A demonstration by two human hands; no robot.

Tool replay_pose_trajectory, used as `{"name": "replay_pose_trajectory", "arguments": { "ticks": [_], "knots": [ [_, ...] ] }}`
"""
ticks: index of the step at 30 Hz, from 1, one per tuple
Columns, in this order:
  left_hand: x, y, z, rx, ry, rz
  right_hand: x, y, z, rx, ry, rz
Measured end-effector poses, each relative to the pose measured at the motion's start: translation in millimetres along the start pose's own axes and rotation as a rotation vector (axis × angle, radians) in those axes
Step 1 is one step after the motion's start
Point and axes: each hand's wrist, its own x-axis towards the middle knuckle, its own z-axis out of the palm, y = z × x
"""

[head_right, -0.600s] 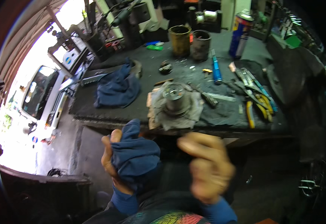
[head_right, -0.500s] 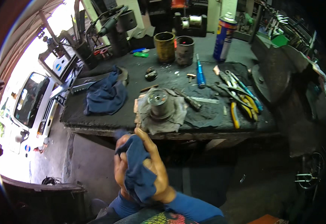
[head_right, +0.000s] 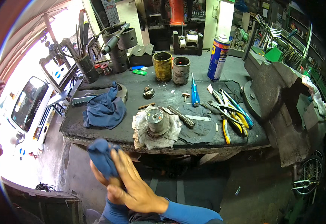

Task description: The person cleans a small cylindrical mechanical part with a cloth, uses pliers to remove a pin, and then uses a grinding wheel to smooth the part. The person handles the part carefully and uses various tools to complete the task.

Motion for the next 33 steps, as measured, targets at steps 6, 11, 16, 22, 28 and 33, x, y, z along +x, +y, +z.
{"name": "replay_pose_trajectory", "arguments": {
  "ticks": [6, 11, 16, 22, 28, 33],
  "knots": [
    [138, -29, -24, 0.020, -0.231, -0.033, -6, 9, -93, -0.300, 0.330, 0.074],
    [168, -38, 11, 0.826, -0.413, -0.081, 19, 16, -171, -0.917, 0.531, 0.111],
    [135, 17, 19, 0.829, -0.313, -0.350, 35, 34, -196, -1.240, 0.339, 0.145],
    [79, 5, 54, 0.322, -0.576, -0.183, 46, 36, -204, -1.411, 0.182, 0.183],
    [57, -31, 88, 0.418, -0.691, -0.055, 34, 38, -214, -1.547, 0.313, 0.247],
    [61, -31, 100, 0.396, -0.719, -0.114, 24, 26, -221, -1.545, 0.351, 0.269]
  ]
}}
